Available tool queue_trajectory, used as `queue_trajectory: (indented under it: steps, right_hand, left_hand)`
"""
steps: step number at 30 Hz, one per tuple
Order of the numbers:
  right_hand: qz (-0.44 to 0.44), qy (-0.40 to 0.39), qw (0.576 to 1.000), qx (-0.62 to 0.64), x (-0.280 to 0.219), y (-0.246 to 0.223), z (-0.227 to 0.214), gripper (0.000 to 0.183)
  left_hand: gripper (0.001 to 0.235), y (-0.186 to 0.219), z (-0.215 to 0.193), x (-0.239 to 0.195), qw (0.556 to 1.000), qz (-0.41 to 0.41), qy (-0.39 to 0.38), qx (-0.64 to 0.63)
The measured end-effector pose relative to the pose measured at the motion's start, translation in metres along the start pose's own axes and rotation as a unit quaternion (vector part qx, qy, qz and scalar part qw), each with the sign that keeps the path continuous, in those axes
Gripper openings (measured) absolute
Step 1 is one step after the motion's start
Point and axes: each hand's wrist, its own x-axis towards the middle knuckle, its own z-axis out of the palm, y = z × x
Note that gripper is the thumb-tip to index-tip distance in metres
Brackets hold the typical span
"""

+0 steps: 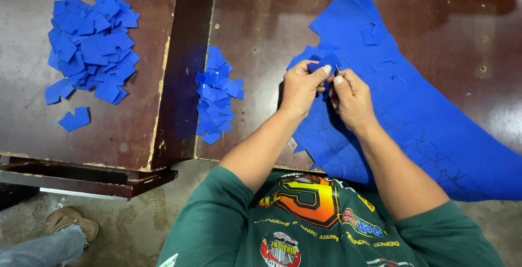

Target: Cutting out small pre-marked shapes from a large blue fabric sheet using a thread nipper on a factory workbench.

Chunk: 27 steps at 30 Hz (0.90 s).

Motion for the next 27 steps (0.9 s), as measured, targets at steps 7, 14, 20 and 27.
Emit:
queue_trajectory:
  steps: [7, 14, 20, 27]
  right_hand:
    - [0.001, 0.014, 1.0, 0.002, 0.003, 0.01, -0.004, 0.025]
    - [-0.001, 0.015, 1.0, -0.001, 0.004, 0.008, -0.003, 0.027]
    - [0.008, 0.016, 1.0, -0.014, 0.004, 0.001, -0.002, 0.029]
    - [0.018, 0.027, 0.999, 0.008, 0.002, -0.002, -0.001, 0.026]
  left_hand:
    - [0.014, 0.001, -0.001, -0.003, 1.0, -0.006, -0.017, 0.025]
    - [0.016, -0.003, -0.002, -0.001, 0.999, -0.005, -0.021, 0.031]
    - [0.016, -0.007, -0.002, 0.0, 0.999, -0.008, -0.022, 0.038]
    - [0.015, -0.013, -0.003, 0.003, 0.999, -0.001, -0.026, 0.042]
